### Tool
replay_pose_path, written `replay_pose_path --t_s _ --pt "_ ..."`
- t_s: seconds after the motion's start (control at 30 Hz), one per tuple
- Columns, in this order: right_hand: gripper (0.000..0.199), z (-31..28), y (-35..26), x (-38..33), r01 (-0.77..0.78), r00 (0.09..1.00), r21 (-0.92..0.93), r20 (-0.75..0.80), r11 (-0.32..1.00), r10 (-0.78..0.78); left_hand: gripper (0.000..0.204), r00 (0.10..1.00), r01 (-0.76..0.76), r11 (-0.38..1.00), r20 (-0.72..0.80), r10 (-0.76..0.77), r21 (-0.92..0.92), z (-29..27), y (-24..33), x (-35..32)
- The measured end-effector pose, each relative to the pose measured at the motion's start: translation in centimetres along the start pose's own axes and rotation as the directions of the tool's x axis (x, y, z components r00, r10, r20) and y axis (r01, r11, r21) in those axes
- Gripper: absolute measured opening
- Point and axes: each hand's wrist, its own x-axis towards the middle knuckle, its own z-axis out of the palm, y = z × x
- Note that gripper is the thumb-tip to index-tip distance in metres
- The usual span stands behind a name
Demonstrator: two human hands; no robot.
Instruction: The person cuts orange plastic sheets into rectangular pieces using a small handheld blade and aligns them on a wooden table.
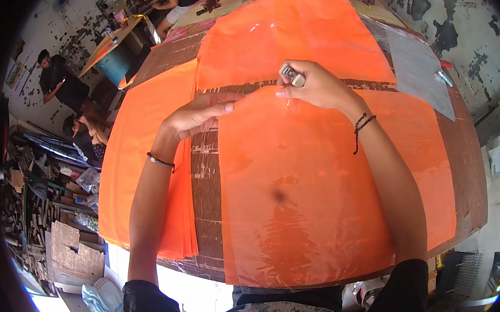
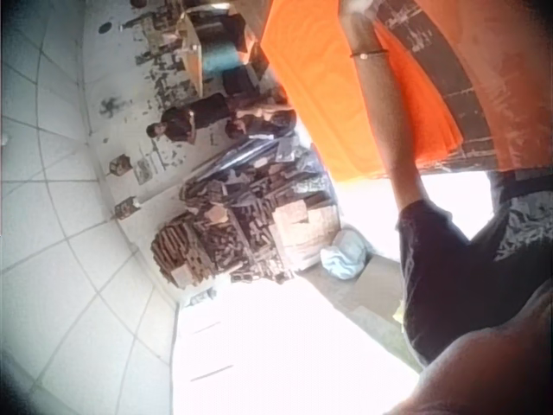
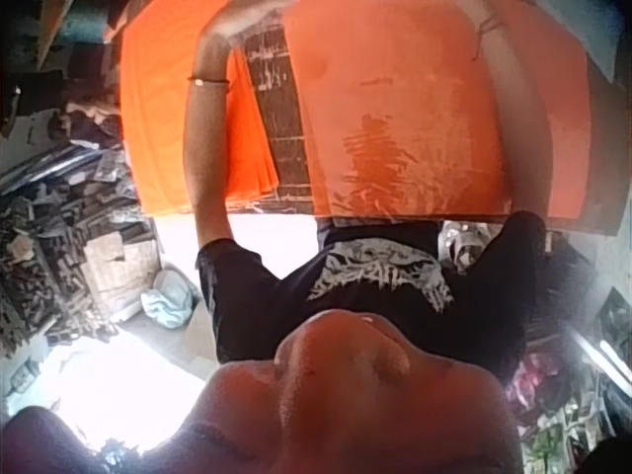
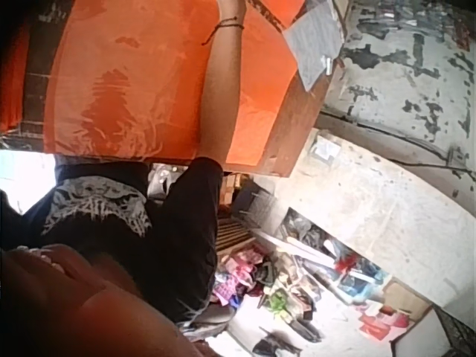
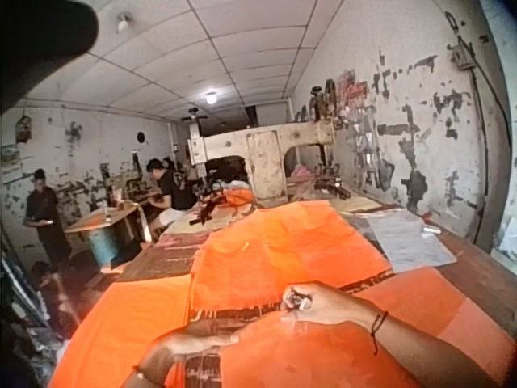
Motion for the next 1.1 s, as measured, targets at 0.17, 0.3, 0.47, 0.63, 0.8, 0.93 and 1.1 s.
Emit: replay_pose_path --t_s 0.17,0.3,0.47,0.63,0.8,0.93,1.1 --pt "0.029 -0.3 -0.3 0.1 -0.041 0.999 -0.256 -0.011 0.966 0.040 0.060 0.997 -0.074 0.984 -0.014 0.078 0.162 -0.8 -0.6 0.7" --pt "0.035 -0.3 -0.1 0.0 -0.171 0.985 -0.400 -0.040 0.900 0.170 0.042 0.963 -0.189 0.952 -0.146 0.228 0.240 -0.9 -1.3 1.4" --pt "0.034 -0.7 0.5 0.0 -0.155 0.988 -0.415 -0.044 0.896 0.150 0.026 0.951 -0.061 0.915 -0.255 0.175 0.399 -1.5 -2.0 2.4" --pt "0.034 -1.1 0.4 -0.3 -0.165 0.984 -0.453 -0.017 0.876 0.176 0.028 0.933 -0.165 0.945 -0.265 0.243 0.284 -1.0 -2.3 2.5" --pt "0.034 -1.4 0.9 -0.4 -0.133 0.990 -0.407 -0.006 0.904 0.143 0.031 0.938 -0.115 0.951 -0.283 0.199 0.288 -0.6 -2.4 2.3" --pt "0.034 -2.0 1.5 -0.5 -0.159 0.985 -0.372 0.005 0.915 0.173 0.032 0.913 -0.087 0.896 -0.326 0.248 0.436 -0.2 -2.3 2.5" --pt "0.033 -2.6 1.4 -0.7 -0.162 0.985 -0.382 -0.015 0.910 0.170 0.032 0.907 -0.228 0.941 -0.298 0.299 0.248 -0.2 -3.3 3.2"
